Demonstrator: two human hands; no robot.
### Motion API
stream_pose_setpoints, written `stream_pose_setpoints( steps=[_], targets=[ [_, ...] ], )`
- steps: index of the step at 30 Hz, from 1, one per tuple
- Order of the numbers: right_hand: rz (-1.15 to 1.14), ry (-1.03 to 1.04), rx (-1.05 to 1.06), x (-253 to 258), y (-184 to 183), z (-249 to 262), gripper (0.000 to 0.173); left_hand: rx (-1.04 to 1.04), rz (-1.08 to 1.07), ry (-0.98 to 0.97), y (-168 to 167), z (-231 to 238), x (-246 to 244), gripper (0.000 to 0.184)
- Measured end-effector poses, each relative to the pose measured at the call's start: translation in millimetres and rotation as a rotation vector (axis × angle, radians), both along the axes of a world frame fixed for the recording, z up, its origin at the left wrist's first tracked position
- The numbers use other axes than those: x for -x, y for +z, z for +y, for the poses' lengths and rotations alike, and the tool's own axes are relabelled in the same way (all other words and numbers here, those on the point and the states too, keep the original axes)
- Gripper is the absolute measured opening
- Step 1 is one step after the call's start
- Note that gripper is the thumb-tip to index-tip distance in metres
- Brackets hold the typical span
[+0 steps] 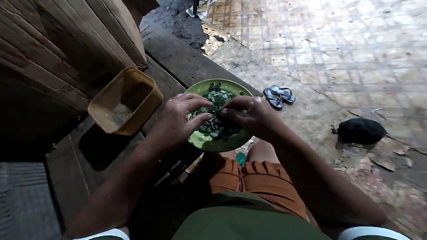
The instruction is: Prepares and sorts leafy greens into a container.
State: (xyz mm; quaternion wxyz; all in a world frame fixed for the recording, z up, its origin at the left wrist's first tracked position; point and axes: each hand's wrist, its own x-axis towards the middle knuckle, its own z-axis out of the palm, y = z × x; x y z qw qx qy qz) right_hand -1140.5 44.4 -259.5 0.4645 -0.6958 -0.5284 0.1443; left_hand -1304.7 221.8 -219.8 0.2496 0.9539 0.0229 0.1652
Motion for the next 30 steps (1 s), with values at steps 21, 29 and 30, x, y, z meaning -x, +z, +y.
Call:
stream_pose_setpoints(
  steps=[21,29,30],
  targets=[
    [-0.423,-0.115,0.042,-0.4,-12.0,5.2,0.027,-0.438,0.066,0.541,36.2,73.2,33.3,0.039],
    [-0.532,-0.010,0.027,22.7,-17.8,20.5,0.011,-0.415,0.187,0.445,19.5,63.5,32.1,0.036],
    [-0.556,0.001,0.044,24.0,-20.1,23.7,0.012,-0.378,0.159,0.353,12.6,54.6,27.1,0.033]
  ],
)
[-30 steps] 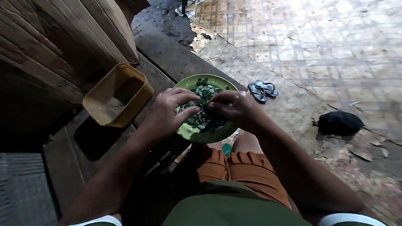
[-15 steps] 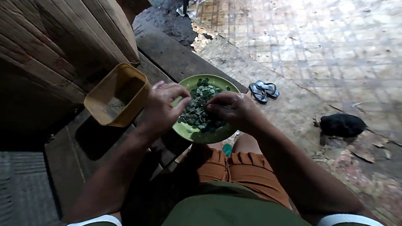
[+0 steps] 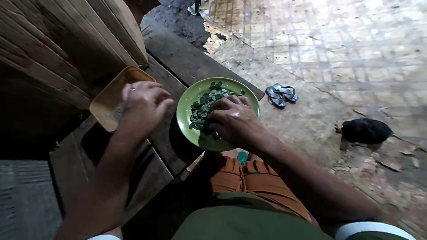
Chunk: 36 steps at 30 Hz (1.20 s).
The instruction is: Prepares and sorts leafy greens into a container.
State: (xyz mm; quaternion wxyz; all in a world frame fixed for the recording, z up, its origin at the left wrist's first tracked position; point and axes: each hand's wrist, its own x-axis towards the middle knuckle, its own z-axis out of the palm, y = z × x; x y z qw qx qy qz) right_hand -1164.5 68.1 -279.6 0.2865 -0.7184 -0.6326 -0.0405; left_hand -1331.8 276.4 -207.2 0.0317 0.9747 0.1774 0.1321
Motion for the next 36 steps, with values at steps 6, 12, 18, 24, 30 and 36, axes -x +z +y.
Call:
stream_pose_setpoints(
  steps=[6,12,18,24,30,36],
  targets=[
    [0.054,-0.048,-0.054,-4.4,8.4,-4.3,0.011,0.130,0.156,-0.194,-37.6,-40.9,-20.5,0.027],
    [0.216,-0.081,-0.111,-15.9,11.1,-21.7,0.017,0.197,0.023,-0.252,-30.1,-37.5,-18.9,0.019],
    [0.497,-0.033,-0.151,-17.3,12.9,-24.8,0.025,0.334,-0.116,-0.245,-4.4,-41.0,-17.6,0.018],
    [0.716,0.022,-0.127,-17.5,16.9,-21.7,0.025,0.394,-0.147,-0.255,-4.0,-44.9,-21.2,0.016],
    [0.651,0.012,-0.167,-17.7,14.1,-15.3,0.018,0.603,-0.160,-0.273,-10.2,-47.8,-25.9,0.019],
    [0.693,0.010,-0.212,-20.4,7.1,-13.5,0.018,1.105,-0.238,-0.264,-18.1,-69.8,-44.0,0.044]
  ],
)
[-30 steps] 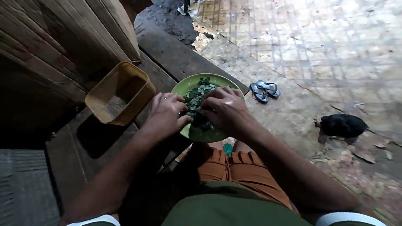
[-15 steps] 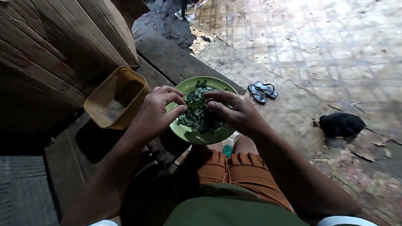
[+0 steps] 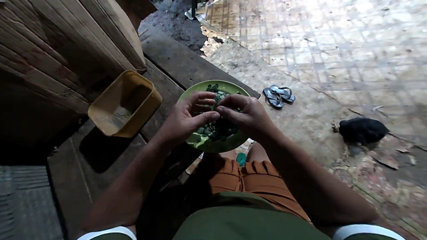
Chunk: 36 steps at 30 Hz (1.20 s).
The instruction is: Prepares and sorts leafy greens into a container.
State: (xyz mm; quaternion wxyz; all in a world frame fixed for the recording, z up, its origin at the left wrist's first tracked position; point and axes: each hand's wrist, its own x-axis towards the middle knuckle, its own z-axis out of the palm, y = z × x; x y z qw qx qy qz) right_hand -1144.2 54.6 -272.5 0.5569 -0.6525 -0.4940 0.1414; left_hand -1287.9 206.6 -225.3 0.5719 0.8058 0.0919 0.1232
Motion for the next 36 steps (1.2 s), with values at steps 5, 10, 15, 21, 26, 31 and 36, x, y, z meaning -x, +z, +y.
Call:
stream_pose_setpoints(
  steps=[5,10,15,21,26,31,36],
  targets=[
    [0.012,-0.016,-0.003,-2.1,0.8,-3.1,0.015,-0.048,-0.033,0.050,-9.1,-4.1,-11.3,0.012],
    [0.057,-0.024,0.007,-6.6,0.0,-10.1,0.015,-0.021,-0.034,0.024,-7.7,-1.6,-8.7,0.010],
    [0.115,-0.052,0.021,-11.2,-1.4,-16.0,0.013,-0.038,-0.016,0.065,-1.1,6.1,-0.6,0.010],
    [0.080,-0.060,0.003,-12.5,-0.7,-16.1,0.013,-0.328,-0.036,0.015,-5.8,9.1,-1.0,0.026],
    [0.110,-0.041,0.021,-9.7,1.9,-12.8,0.013,-0.540,-0.093,0.038,-6.9,-5.3,-10.1,0.016],
    [0.042,-0.014,0.008,-11.5,0.5,-9.2,0.018,-0.635,-0.093,0.093,-9.5,-5.1,-14.4,0.009],
    [-0.083,-0.049,0.035,-1.9,6.1,-1.9,0.019,-0.680,-0.095,0.090,-6.2,2.3,-8.8,0.010]
  ],
)
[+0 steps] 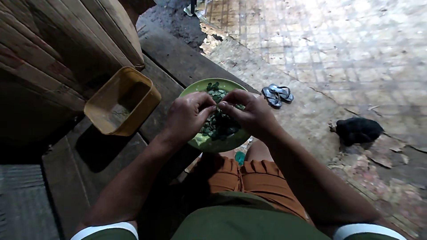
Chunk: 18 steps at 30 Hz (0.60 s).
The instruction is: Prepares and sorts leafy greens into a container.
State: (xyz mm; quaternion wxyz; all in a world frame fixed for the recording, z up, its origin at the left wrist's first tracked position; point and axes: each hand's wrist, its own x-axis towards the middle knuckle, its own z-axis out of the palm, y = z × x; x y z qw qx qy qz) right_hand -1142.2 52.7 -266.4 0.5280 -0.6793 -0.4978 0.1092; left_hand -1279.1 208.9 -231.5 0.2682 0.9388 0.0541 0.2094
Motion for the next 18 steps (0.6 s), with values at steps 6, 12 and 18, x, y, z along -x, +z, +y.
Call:
stream_pose_setpoints(
  steps=[6,12,18],
  targets=[
    [-0.227,-0.054,0.115,-7.2,1.0,2.9,0.020,-0.153,0.009,0.190,27.8,34.4,29.8,0.014],
    [-0.346,0.033,0.235,-21.8,-3.8,-6.6,0.032,-0.331,0.230,0.561,48.0,90.0,58.0,0.027],
    [-0.299,0.031,0.210,-21.7,-3.5,-12.6,0.032,-0.371,0.234,0.203,29.6,61.9,50.4,0.020]
  ],
)
